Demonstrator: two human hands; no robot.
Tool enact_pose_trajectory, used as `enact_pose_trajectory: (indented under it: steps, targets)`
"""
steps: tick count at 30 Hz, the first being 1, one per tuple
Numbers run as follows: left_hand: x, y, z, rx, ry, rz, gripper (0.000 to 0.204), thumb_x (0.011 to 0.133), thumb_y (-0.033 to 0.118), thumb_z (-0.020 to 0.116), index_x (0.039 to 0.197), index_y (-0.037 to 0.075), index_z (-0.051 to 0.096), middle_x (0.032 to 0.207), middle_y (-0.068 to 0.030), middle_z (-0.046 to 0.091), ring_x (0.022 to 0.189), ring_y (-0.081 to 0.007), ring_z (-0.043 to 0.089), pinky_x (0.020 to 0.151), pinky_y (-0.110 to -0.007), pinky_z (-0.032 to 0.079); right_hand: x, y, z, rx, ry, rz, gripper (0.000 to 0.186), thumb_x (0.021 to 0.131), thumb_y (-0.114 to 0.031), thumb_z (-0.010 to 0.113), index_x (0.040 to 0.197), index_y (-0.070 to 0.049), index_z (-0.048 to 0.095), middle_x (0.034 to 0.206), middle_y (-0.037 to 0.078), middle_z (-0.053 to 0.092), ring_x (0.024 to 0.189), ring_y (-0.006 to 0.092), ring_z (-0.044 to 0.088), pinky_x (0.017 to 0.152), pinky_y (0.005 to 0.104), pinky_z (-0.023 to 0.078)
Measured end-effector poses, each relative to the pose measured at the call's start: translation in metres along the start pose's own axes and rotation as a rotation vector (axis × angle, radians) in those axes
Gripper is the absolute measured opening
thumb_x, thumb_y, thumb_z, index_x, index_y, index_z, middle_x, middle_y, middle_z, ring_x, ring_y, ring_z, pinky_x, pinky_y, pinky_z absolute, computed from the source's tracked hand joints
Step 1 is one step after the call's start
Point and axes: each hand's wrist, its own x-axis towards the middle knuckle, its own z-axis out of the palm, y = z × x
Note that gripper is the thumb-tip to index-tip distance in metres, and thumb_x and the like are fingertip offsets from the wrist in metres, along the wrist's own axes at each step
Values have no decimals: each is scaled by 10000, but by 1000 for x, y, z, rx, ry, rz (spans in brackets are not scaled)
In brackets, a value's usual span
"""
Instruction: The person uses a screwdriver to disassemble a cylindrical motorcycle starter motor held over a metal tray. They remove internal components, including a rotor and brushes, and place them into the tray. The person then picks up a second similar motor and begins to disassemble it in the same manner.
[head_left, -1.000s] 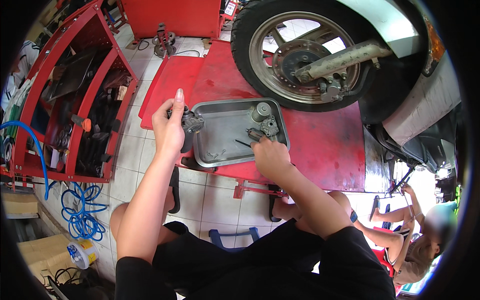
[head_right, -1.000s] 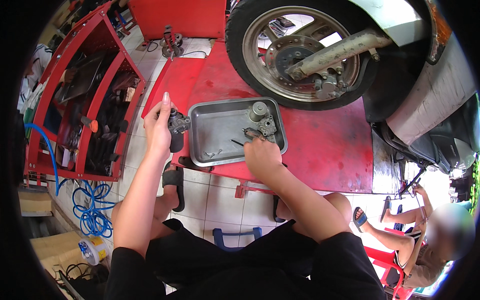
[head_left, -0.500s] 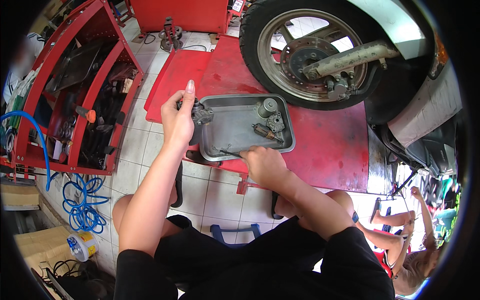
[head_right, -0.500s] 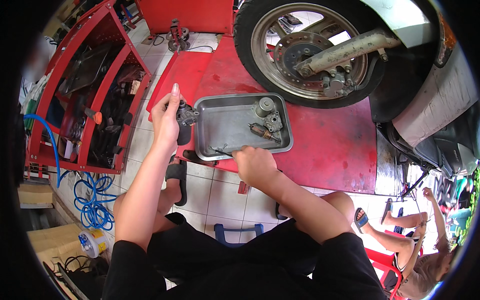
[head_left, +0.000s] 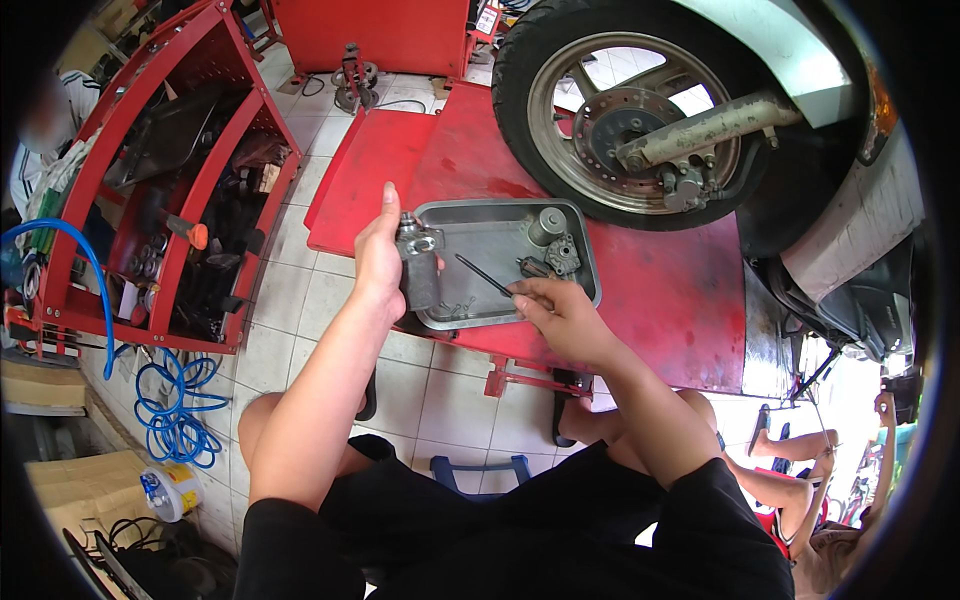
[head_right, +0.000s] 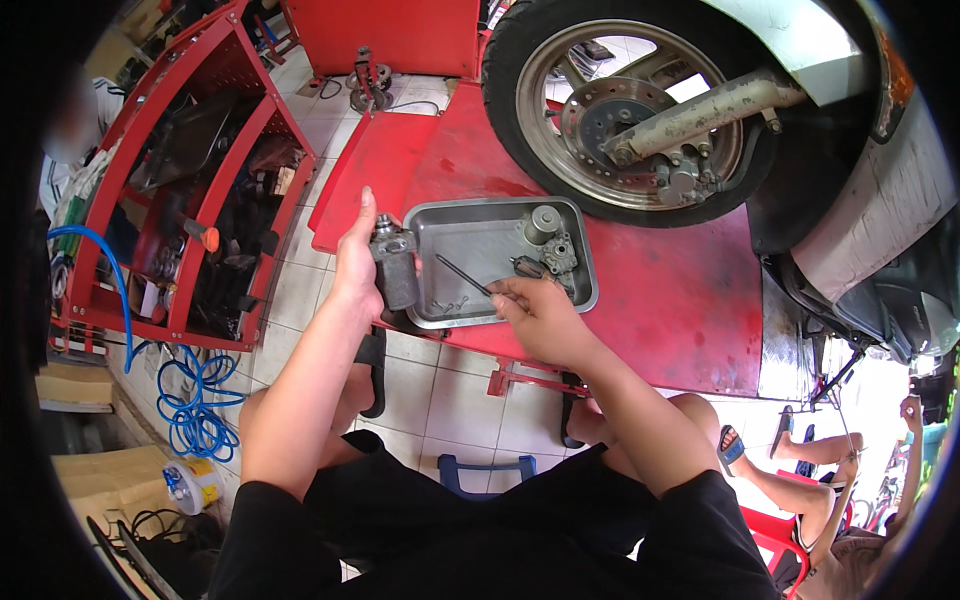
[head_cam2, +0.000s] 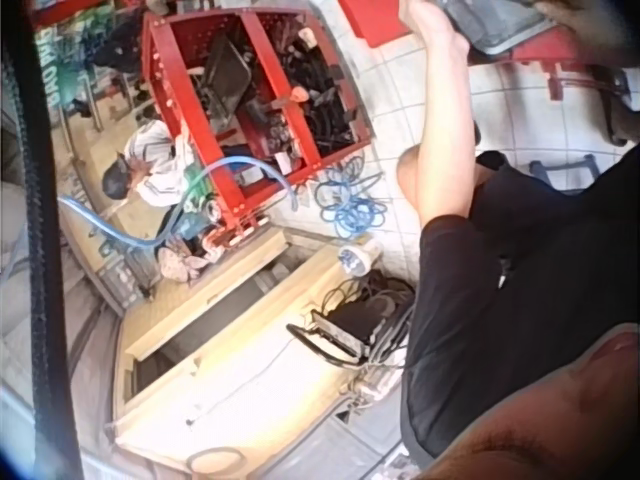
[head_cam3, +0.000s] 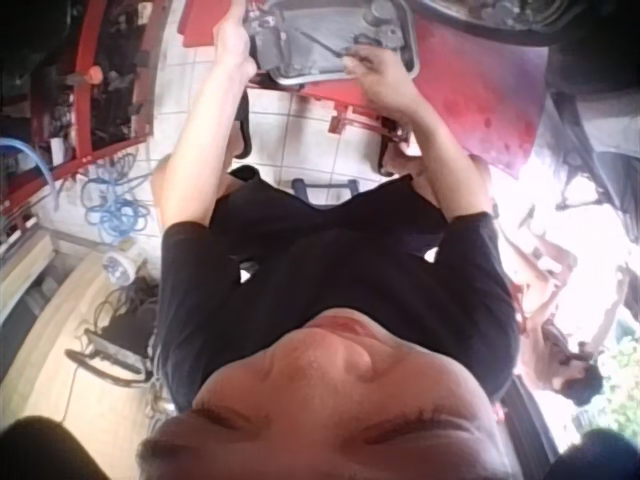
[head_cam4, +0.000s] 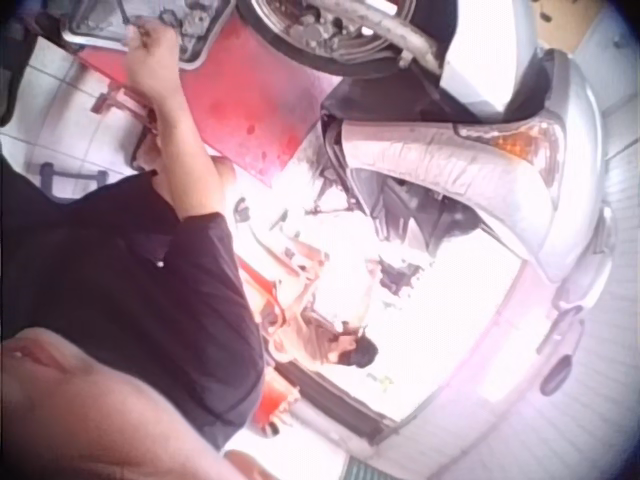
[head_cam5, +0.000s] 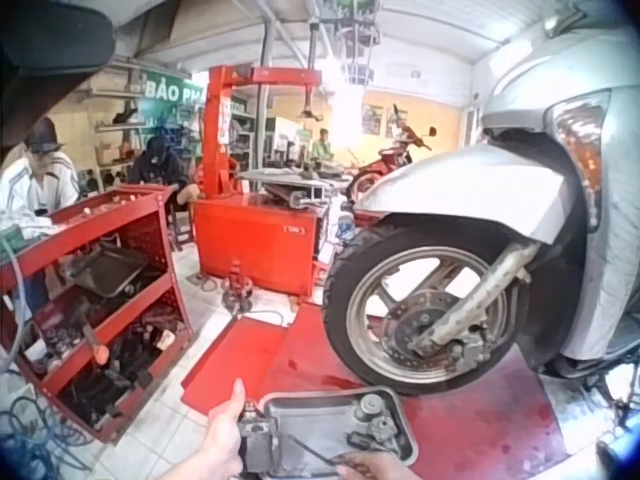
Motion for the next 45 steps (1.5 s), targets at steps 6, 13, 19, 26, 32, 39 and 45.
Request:
enact_pose_trajectory:
  steps: [6,13,19,26,32,39,45]
  targets:
    - [11,-21,4,145,-1,233,521,987,542,567,827,47,599,692,-58,611,546,-155,598,489,-317,506,-24,-10,5,527,-260,70,336,1056,-130,472,1330,63,500,896,60,623,601,62,501,573,228,505]
    - [3,-16,7,160,29,303,512,987,518,583,786,47,579,670,-36,563,544,-143,587,477,-322,515,-24,-9,13,548,-239,84,292,1033,-98,510,1282,47,559,908,51,647,642,57,455,551,232,419]
    - [12,-22,5,285,29,431,511,1013,478,571,754,37,582,710,8,521,730,-103,482,696,-266,416,-40,-6,21,717,-91,-24,309,1041,-93,500,1325,22,534,935,71,638,653,70,460,564,231,434]
    - [6,-12,11,267,20,564,515,1040,475,516,778,38,593,694,16,512,666,-74,482,609,-254,399,-42,-23,12,542,-253,124,319,1061,-160,469,1318,3,565,885,19,629,658,57,472,595,228,455]
    - [-1,-8,13,426,-25,749,470,1049,412,522,809,13,591,733,-7,543,717,-96,474,669,-266,395,-43,-20,14,695,-263,110,328,1060,-166,465,1328,-16,579,858,-3,609,644,51,436,605,222,425]
    - [-1,-8,12,431,-62,781,439,1043,379,542,844,-7,600,774,-11,566,766,-89,490,697,-262,402,-40,-23,12,622,-291,74,332,1061,-161,455,1330,-3,568,859,5,611,648,51,431,602,221,412]
    - [1,-10,7,430,-61,789,421,1037,367,559,866,-14,614,789,-12,588,775,-90,506,712,-258,413,-41,-24,14,674,-316,124,325,1064,-167,453,1316,-5,579,866,13,624,658,53,441,611,221,413]
